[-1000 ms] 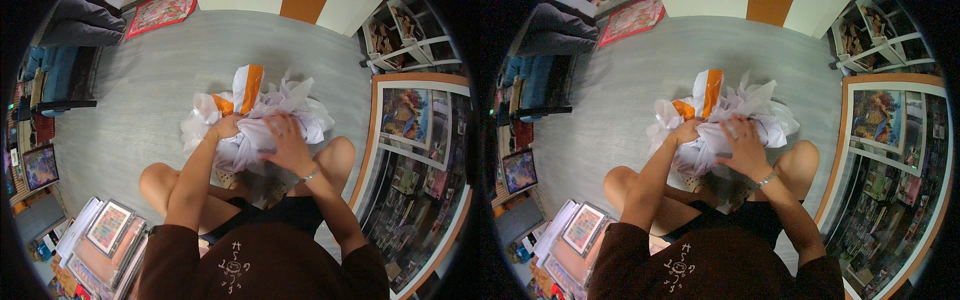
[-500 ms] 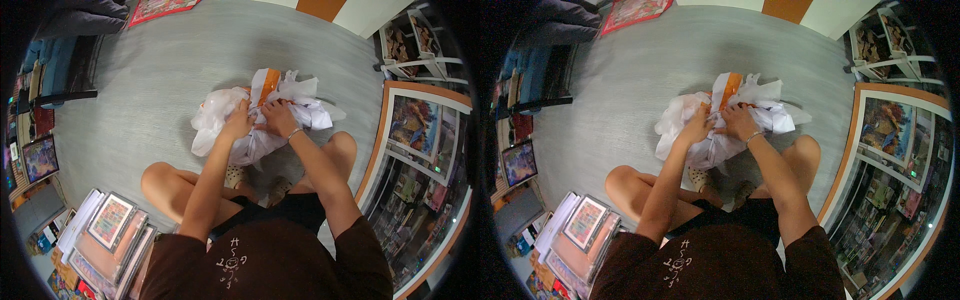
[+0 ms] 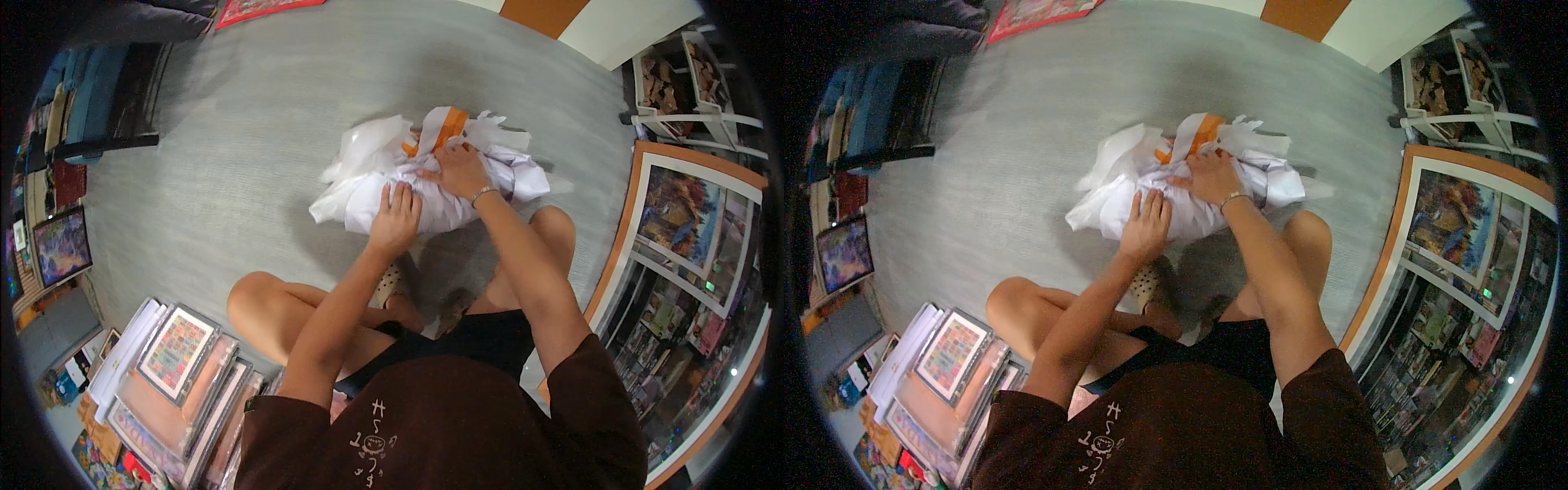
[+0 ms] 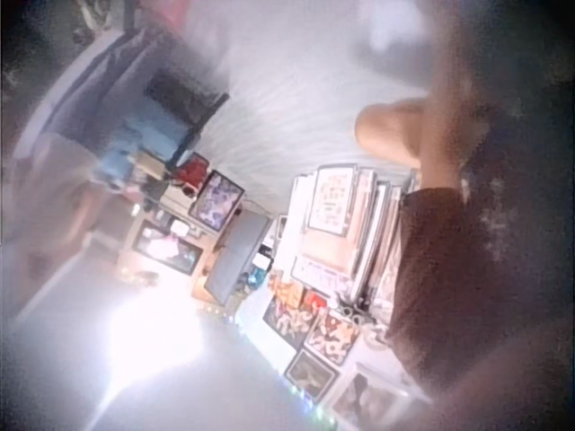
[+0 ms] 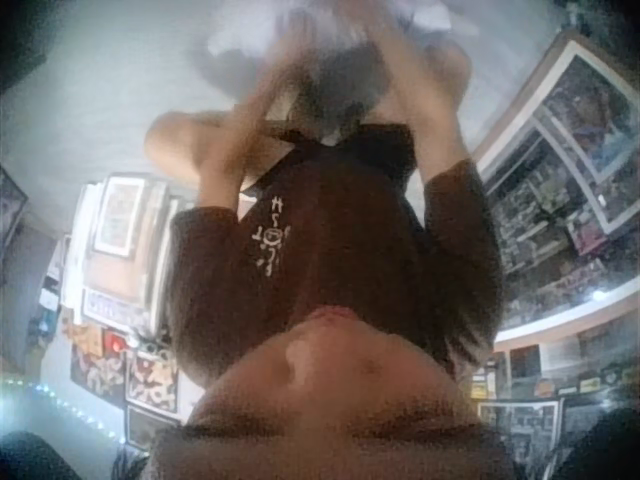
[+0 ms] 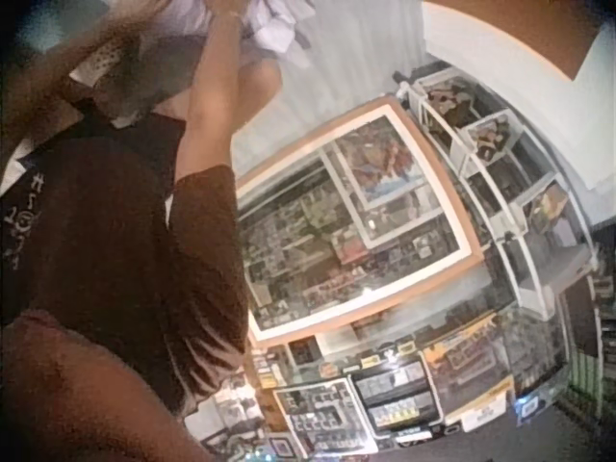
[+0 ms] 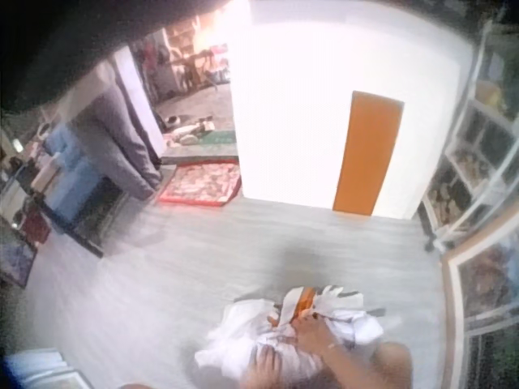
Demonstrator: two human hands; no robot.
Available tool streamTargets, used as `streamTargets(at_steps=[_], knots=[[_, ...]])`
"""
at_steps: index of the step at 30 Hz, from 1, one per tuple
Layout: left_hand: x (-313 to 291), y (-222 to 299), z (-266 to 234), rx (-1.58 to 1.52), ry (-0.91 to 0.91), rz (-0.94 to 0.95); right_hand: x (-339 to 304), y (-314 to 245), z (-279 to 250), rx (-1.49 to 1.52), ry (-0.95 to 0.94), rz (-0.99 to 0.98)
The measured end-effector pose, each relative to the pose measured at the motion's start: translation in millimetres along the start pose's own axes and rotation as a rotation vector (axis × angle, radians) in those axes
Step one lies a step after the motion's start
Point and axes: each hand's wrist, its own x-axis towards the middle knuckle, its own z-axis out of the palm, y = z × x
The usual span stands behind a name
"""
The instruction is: The person uses a utility knife to cut through the tape and paper packaging of a large flat item, revealing a black picture frame and then a larger wooden frame behind it. They lift the frames out of the packaging, set them aside, and then gather the discarded paper and bubble wrap into a bundle by hand.
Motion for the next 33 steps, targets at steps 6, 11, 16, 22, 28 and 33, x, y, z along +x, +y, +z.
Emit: streamTargets(at_steps=[6,11,16,22,28,33], knots=[[32,-61,-35,-0.391,-0.177,-0.018,-11,-25,-34,-0.102,0.317,-0.161],[60,-89,-48,-0.52,-0.272,-0.074,-46,-34,-32,-0.247,0.087,-0.173],[71,-100,-41,-0.606,-0.304,-0.185,-17,-22,-19,-0.204,0.096,-0.194],[64,-100,-21,-0.688,-0.146,-0.193,-12,-23,-10,-0.284,0.072,-0.155],[84,-109,-5,-0.722,-0.098,-0.125,9,-4,18,-0.329,0.142,-0.171],[106,-114,-17,-0.66,-0.044,-0.12,27,12,20,-0.296,0.014,-0.152]])
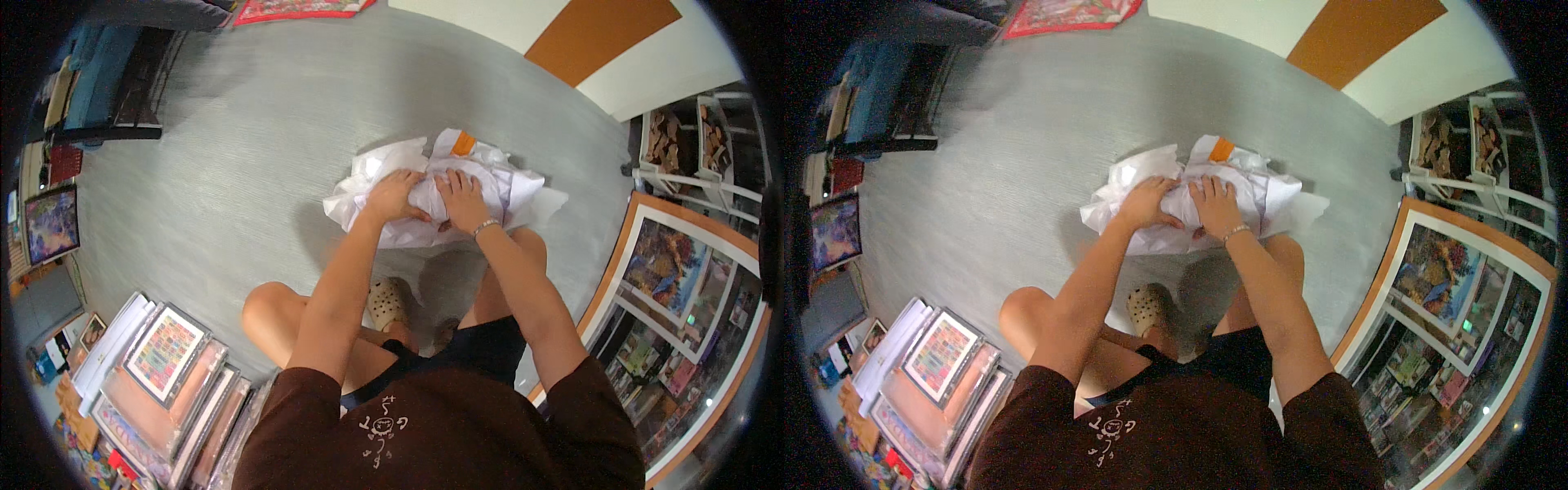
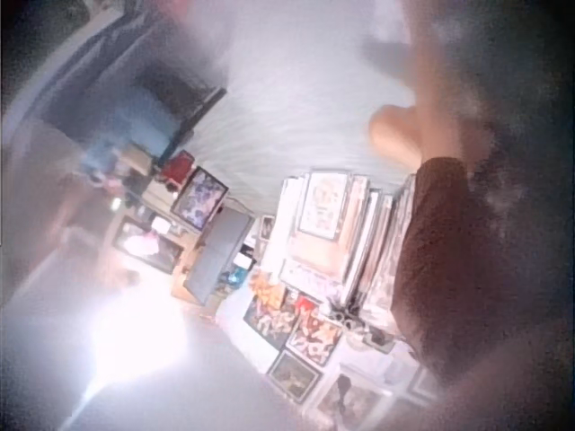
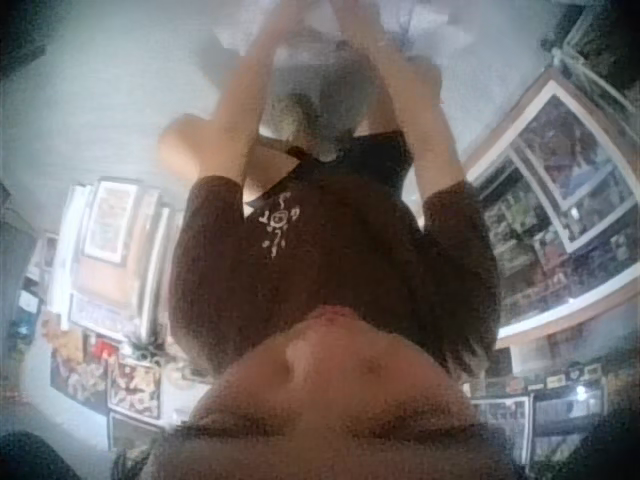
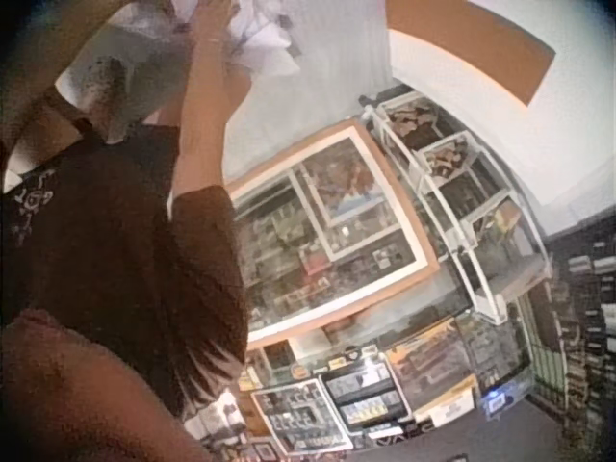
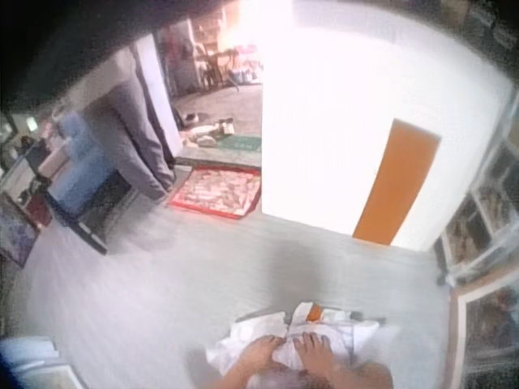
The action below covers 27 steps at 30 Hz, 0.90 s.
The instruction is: The person uses a utility knife to cut through the tape and paper packaging of a large flat item, revealing a black picture frame and then a larger wooden frame behind it. They lift the frames out of the packaging, set them aside, and then gather the discarded paper and bubble wrap into a bundle by hand.
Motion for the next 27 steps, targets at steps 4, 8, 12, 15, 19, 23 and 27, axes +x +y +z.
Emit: streamTargets(at_steps=[4,8,12,15,19,23,27], knots=[[-40,29,22,0.08,0.464,-0.069,0,0,-13,0.192,-0.155,0.04],[-86,34,55,0.16,1.224,-0.694,4,5,-26,0.244,-0.181,0.077],[-88,4,49,-0.368,0.854,-0.965,-7,6,-32,0.272,-0.161,0.069],[-65,-15,31,-0.38,0.617,-0.851,-29,-2,-36,0.364,-0.101,0.217],[-48,-18,13,-0.301,0.368,-0.84,-52,-3,-44,0.364,0.093,0.295],[-44,-17,11,-0.314,0.28,-0.935,-77,10,-36,0.213,0.561,1.036],[-47,-28,12,-0.557,0.266,-0.835,-92,45,-7,1.171,0.557,1.418]])
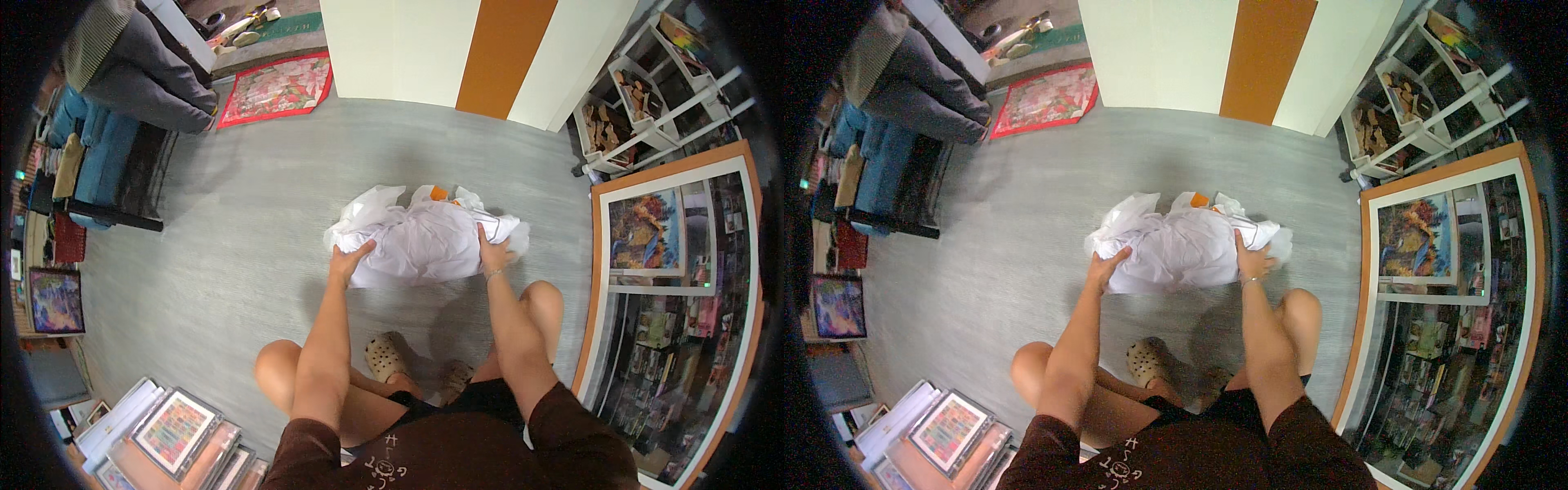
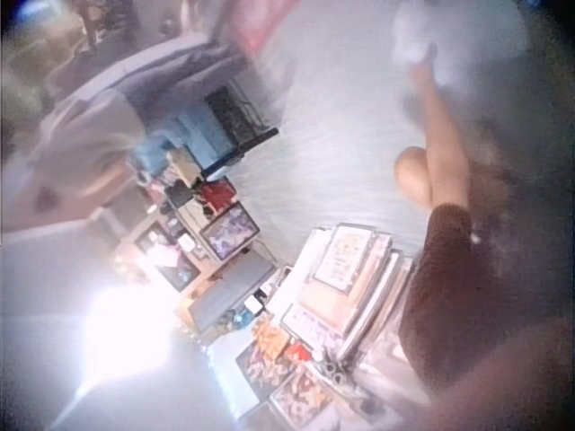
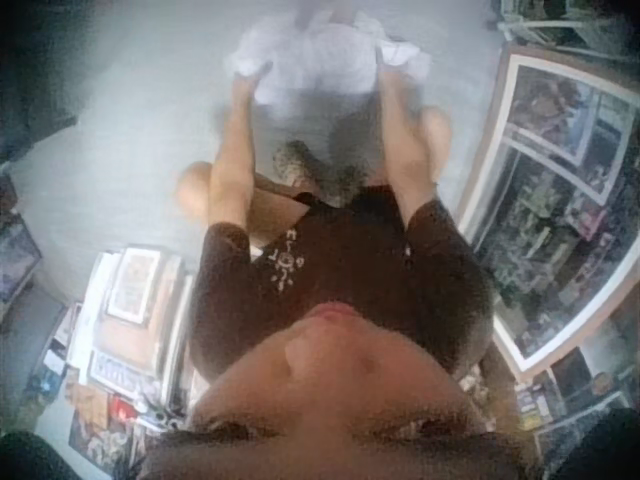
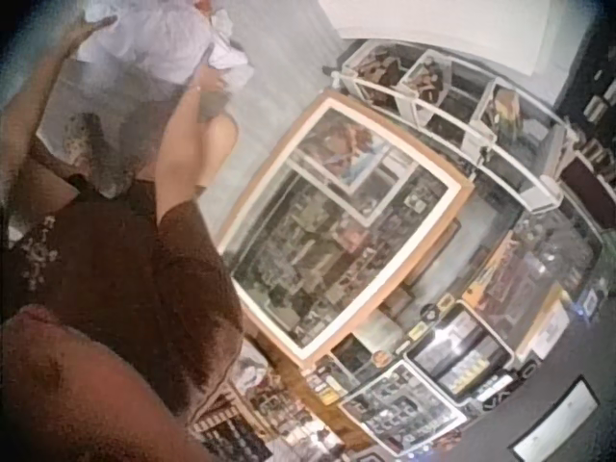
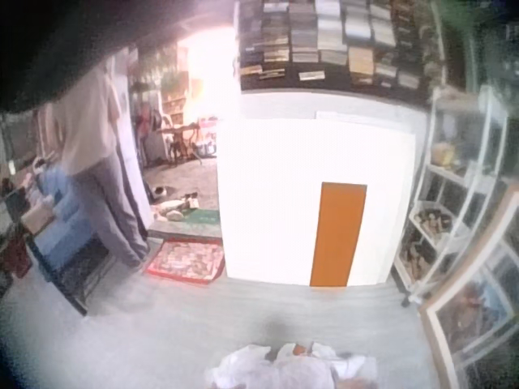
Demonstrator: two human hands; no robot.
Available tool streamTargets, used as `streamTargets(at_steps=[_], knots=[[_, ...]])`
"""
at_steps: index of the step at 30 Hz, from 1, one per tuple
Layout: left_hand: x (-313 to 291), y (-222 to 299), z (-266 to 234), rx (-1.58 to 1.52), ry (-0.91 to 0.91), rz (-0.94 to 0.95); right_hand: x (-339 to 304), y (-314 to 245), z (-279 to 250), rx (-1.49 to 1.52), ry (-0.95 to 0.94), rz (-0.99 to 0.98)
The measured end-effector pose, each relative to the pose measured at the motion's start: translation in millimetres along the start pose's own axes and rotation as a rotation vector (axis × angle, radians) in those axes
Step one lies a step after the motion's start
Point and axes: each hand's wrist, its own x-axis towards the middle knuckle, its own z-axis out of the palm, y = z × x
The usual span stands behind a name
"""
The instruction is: The person uses a utility knife to cut through the tape and paper packaging of a large flat item, revealing a black picture frame and then a larger wooden frame behind it. They lift the frames out of the packaging, set them aside, and then gather the discarded paper and bubble wrap into a bundle by hand.
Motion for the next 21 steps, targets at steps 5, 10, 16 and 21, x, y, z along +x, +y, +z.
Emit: streamTargets(at_steps=[5,10,16,21], knots=[[-5,-8,-6,-0.373,-0.274,0.078,26,13,-12,0.411,-0.677,0.39],[-27,51,-21,-0.404,-0.241,0.173,1,-2,-28,0.779,-0.607,0.321],[-133,133,-109,-0.437,-0.122,0.339,-36,-82,-95,0.723,-0.726,0.363],[-247,166,-228,-0.687,-0.064,0.281,-96,-199,-146,0.499,-0.92,0.337]])
